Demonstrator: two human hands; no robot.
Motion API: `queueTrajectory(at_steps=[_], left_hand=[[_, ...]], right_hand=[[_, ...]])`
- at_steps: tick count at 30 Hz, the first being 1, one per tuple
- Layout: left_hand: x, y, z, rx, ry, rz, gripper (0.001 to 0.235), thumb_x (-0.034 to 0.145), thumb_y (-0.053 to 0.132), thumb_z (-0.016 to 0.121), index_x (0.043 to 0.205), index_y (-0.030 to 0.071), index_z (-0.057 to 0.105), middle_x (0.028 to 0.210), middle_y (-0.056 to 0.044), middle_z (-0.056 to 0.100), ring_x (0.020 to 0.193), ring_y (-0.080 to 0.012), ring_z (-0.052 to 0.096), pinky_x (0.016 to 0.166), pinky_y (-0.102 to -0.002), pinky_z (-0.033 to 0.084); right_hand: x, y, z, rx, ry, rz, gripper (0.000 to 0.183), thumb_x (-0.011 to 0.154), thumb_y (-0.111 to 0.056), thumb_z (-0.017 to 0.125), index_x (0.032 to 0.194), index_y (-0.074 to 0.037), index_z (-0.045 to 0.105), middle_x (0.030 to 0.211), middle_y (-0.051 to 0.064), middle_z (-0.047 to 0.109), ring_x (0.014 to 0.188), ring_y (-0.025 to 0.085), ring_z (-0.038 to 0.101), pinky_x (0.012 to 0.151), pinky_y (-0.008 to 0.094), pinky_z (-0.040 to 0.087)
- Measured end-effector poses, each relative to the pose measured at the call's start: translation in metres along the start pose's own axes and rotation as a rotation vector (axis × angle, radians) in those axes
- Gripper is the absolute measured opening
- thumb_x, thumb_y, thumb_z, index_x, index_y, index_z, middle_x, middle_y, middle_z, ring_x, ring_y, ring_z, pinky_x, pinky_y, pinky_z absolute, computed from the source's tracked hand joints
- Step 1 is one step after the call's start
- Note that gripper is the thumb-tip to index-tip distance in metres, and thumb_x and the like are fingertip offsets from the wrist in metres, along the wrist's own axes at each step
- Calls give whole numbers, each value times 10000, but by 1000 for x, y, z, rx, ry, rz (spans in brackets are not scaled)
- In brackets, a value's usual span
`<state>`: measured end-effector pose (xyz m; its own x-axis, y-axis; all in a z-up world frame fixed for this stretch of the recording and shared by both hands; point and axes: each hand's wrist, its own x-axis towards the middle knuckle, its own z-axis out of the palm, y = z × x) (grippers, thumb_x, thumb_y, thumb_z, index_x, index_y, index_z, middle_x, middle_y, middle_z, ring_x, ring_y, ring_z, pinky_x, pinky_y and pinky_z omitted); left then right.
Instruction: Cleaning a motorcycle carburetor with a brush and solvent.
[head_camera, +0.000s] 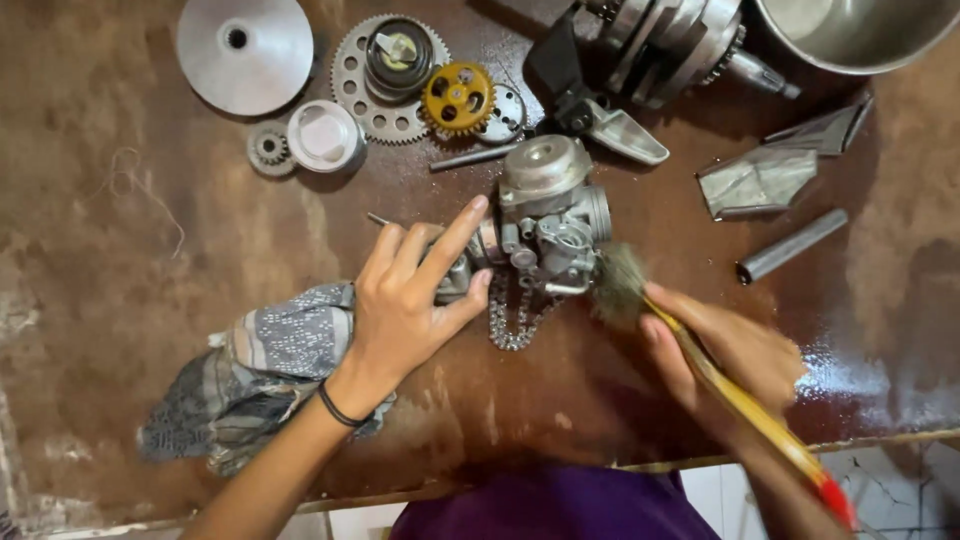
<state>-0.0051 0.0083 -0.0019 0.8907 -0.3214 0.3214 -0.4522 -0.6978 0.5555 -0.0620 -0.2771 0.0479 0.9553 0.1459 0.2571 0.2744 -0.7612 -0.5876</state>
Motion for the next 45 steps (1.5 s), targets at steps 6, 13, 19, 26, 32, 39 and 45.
queueTrajectory(at_steps=[6, 13, 19, 26, 32, 39, 45], left_hand=[[1, 2, -1, 16, -9, 16, 610, 914, 229, 772, 1488, 142, 585, 937, -87, 593, 852, -272, 519, 784, -398, 510], [-3, -1, 1, -17, 22, 27, 617, 934, 244, 781, 1507, 167, 565, 935, -89, 572, 872, -263, 530, 796, -391, 515], [-3, -4, 3, -9, 51, 35, 613, 929, 234, 767, 1506, 178, 568, 934, -83, 559, 859, -276, 508, 786, -395, 513], [-5, -1, 1, -39, 9, 11, 609, 937, 258, 780, 1500, 153, 572, 917, -91, 529, 842, -273, 486, 756, -406, 501], [0, -4, 2, -29, -3, -1, 597, 896, 241, 776, 1462, 151, 606, 897, -90, 520, 821, -263, 492, 735, -400, 501], [2, -1, 8, -55, -12, 0, 631, 826, 202, 806, 1424, 118, 623, 898, -80, 526, 820, -259, 522, 746, -397, 516], [4, 1, 3, -61, -11, -13, 643, 800, 190, 830, 1403, 104, 625, 895, -86, 510, 806, -273, 509, 738, -398, 509]], right_hand=[[-16, -25, 43, 12, 25, -43, 214, 922, -82, 789, 1108, 0, 723, 966, 123, 767, 817, 207, 759, 701, 309, 600], [-19, -48, 39, -25, 29, 109, 228, 951, -70, 785, 1163, -5, 734, 926, 101, 769, 762, 153, 742, 688, 291, 584], [-19, -59, 49, 6, 62, 101, 195, 951, -74, 760, 1127, -1, 725, 1005, 125, 780, 834, 141, 758, 738, 265, 580], [-32, -48, 47, 102, 164, 372, 161, 1089, -37, 684, 1232, 35, 696, 1156, 150, 758, 1020, 147, 743, 924, 254, 589], [-42, -30, 62, 276, 334, 532, 166, 1129, -79, 631, 1231, 33, 699, 1128, 141, 748, 1007, 163, 725, 948, 258, 585], [-52, -18, 68, 212, 316, 486, 188, 1089, -121, 639, 1185, 29, 700, 1095, 150, 742, 1003, 175, 718, 945, 273, 579], [-45, -20, 68, 324, 284, 497, 171, 1058, -138, 657, 1134, 12, 690, 1079, 133, 747, 949, 160, 715, 897, 263, 580]])
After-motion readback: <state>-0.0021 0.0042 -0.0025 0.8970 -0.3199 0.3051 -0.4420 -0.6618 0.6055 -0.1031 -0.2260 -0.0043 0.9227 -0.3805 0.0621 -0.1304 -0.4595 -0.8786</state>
